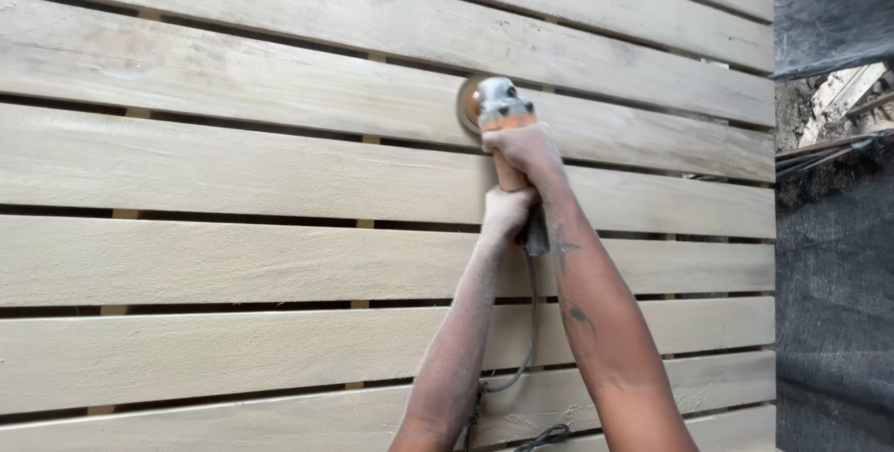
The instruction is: The person uses an electric angle grinder with a sanding disc to smooth the surface of a wooden pallet. They move the tool back and forth across the horizontal slats, working systematically from one end to the other to remove roughness and even out the wood grain.
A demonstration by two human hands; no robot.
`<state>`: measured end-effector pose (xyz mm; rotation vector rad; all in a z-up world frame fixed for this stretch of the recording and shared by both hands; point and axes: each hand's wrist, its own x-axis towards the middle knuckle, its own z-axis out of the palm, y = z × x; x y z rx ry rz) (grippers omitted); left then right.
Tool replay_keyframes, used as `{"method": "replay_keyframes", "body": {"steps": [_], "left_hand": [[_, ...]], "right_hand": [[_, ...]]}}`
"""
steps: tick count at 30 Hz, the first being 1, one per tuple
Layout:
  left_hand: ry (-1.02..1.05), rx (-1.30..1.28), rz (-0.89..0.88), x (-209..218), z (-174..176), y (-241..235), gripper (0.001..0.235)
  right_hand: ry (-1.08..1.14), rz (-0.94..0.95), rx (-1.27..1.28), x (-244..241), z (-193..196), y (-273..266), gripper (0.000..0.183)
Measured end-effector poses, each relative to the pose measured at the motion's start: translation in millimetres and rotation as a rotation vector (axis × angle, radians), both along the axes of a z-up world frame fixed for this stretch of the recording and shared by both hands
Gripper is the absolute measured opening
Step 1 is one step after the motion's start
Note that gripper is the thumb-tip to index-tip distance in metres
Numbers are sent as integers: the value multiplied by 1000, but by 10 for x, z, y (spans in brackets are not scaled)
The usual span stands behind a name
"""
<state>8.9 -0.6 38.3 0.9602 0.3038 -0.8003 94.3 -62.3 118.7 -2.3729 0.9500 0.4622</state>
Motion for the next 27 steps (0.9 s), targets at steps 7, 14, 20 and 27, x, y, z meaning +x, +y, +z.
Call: {"method": "replay_keyframes", "body": {"steps": [7,14,20,27], "left_hand": [[-62,80,-148,-35,31,-444,37],[7,36,-32,-29,-37,-422,35],[-18,67,-14,71,-209,-222,37],[-68,59,-138,14,92,-371,37]], "right_hand": [[-105,-193,51,-127,-17,-548,60],[-195,182,-28,22,-252,-574,57],[-13,-27,4,59,-104,-228,57],[-149,-214,91,-109,161,-441,57]]}}
